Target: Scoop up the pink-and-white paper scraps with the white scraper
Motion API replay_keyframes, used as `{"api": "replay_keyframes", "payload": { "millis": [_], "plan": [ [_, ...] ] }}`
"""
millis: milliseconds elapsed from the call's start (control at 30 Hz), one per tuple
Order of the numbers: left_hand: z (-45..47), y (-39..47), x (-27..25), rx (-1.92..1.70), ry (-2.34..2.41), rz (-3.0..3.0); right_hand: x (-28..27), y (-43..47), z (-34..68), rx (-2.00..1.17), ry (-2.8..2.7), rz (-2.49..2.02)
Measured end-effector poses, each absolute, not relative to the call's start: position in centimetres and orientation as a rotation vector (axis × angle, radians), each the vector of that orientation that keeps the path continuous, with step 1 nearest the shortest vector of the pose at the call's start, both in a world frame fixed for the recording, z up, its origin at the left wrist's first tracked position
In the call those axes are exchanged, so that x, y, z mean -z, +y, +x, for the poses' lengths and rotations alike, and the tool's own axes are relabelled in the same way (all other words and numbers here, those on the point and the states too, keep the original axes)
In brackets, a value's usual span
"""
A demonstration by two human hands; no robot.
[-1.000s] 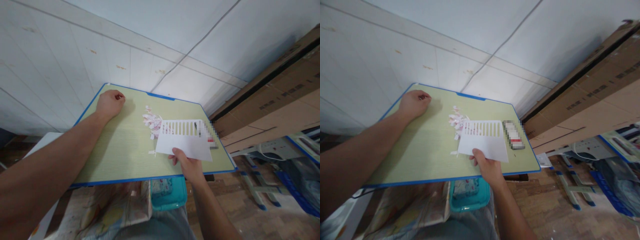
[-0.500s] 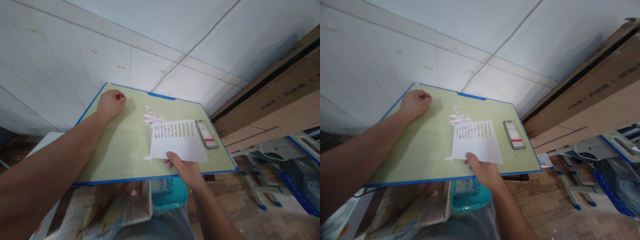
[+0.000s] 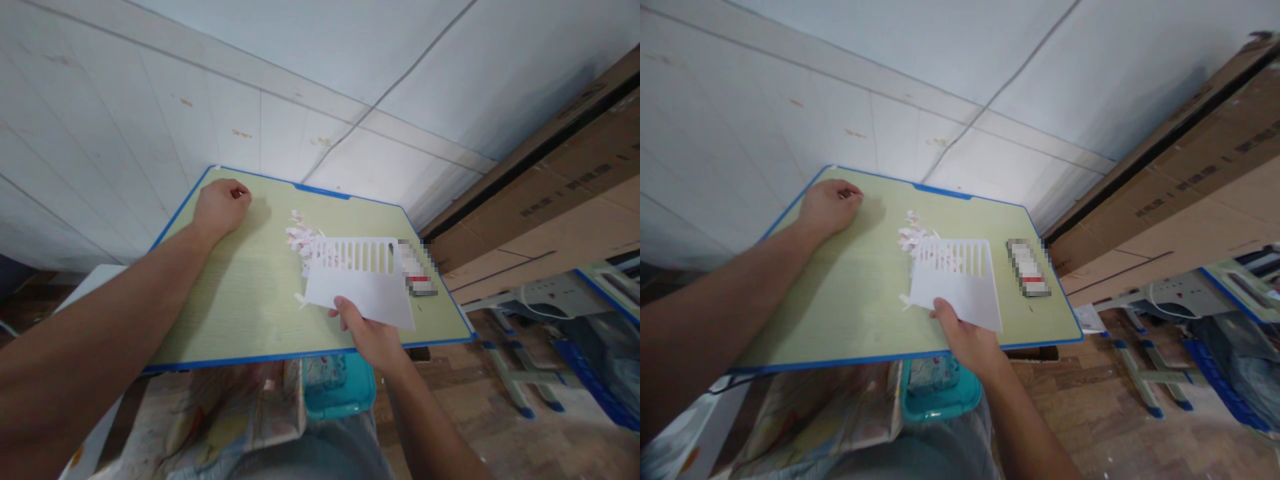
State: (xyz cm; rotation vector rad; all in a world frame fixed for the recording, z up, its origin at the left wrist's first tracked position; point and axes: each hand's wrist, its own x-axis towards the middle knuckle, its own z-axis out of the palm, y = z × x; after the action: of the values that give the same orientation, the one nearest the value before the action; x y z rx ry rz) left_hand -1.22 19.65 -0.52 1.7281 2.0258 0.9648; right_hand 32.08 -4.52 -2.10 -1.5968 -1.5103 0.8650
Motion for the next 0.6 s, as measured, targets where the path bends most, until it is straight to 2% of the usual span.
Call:
{"api": "replay_keyframes", "payload": {
  "millis": [600],
  "plan": [
    [-0.9,19.0,-0.2,-0.925,2.046,1.771,1.5,-5.6,35.0,-0.965,-1.308,-1.512]
  ]
}}
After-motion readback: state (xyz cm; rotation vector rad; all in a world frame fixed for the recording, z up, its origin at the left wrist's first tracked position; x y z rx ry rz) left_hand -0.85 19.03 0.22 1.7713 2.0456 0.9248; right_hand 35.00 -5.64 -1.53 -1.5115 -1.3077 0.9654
